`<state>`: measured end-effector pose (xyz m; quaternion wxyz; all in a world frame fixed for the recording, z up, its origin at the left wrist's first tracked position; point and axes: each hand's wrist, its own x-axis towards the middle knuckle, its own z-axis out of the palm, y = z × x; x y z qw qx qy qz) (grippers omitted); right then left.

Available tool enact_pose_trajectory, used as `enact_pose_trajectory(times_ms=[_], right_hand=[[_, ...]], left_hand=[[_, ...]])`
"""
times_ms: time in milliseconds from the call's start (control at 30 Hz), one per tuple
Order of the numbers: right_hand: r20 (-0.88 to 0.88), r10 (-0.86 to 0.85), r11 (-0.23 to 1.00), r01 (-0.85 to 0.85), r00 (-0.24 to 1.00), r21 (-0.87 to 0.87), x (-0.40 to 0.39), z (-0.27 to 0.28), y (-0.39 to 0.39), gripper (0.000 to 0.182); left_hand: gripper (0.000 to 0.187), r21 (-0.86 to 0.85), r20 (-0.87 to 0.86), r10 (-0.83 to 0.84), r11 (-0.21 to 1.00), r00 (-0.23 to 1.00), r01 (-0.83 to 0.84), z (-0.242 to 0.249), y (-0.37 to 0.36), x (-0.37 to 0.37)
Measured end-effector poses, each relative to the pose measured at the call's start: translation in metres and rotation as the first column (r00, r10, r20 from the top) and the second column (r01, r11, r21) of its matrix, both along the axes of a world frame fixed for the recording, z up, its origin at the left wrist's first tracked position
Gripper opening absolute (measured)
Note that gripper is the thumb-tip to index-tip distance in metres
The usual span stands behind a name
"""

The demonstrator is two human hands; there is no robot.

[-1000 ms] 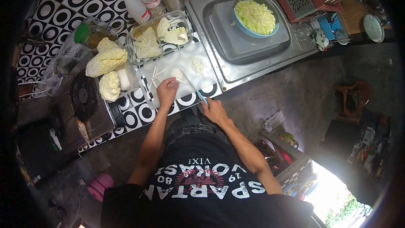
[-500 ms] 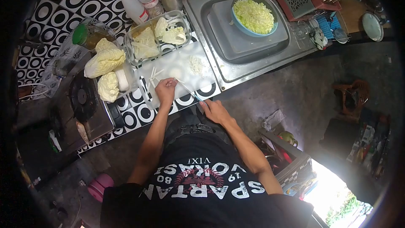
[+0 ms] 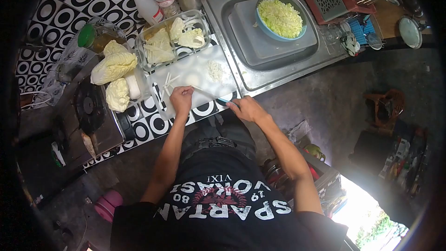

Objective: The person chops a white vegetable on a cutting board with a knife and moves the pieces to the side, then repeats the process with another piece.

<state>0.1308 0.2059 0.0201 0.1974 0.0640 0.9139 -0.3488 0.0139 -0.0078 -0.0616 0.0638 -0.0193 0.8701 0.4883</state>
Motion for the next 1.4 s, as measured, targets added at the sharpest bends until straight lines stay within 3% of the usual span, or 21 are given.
enact_pose_trajectory(times_ms=[233,400,600,933,1000,1133,1200,1333,1400], right_hand=[[0.018,0.063,0.998,-0.062,0.998,-0.022,-0.007,-0.011,0.006,0.042],[-0.027,0.126,0.983,-0.122,0.992,0.135,-0.003,-0.036,0.005,0.039],[0.017,0.179,0.964,-0.179,0.984,0.197,-0.003,-0.041,-0.001,0.039],[-0.002,0.057,0.975,-0.055,0.998,0.215,-0.009,-0.042,-0.033,0.04],[-0.018,0.04,0.977,-0.035,0.999,0.212,-0.008,-0.033,-0.035,0.04],[-0.038,-0.058,0.987,0.063,0.998,0.15,0.003,-0.027,-0.039,0.038],[-0.058,-0.107,0.986,0.113,0.993,0.123,0.005,-0.028,-0.04,0.038],[-0.08,-0.266,0.962,0.27,0.961,0.039,0.01,-0.038,-0.042,0.038],[-0.067,-0.302,0.953,0.303,0.951,0.008,0.013,-0.037,-0.045,0.038]], left_hand=[[0.012,-0.023,0.03,-0.006,1.0,1.0,0.007,0.004,0.0,-0.003],[0.013,0.033,0.064,-0.003,0.999,0.998,0.001,0.003,0.0,-0.003],[0.011,0.04,0.084,-0.01,0.999,0.996,0.006,0.002,-0.001,-0.004],[0.01,0.06,0.074,-0.013,0.998,0.997,0.008,0.007,-0.001,-0.005],[0.012,-0.052,0.021,-0.084,0.995,0.996,0.085,0.009,-0.001,-0.006],[0.015,-0.083,-0.067,-0.156,0.985,0.985,0.151,0.01,-0.004,-0.005],[0.016,-0.076,-0.144,-0.321,0.947,0.936,0.313,0.007,-0.009,-0.006],[0.011,-0.137,-0.176,-0.441,0.897,0.88,0.421,0.01,-0.016,-0.01],[0.009,-0.258,-0.156,-0.546,0.827,0.823,0.5,0.016,-0.02,-0.014]])
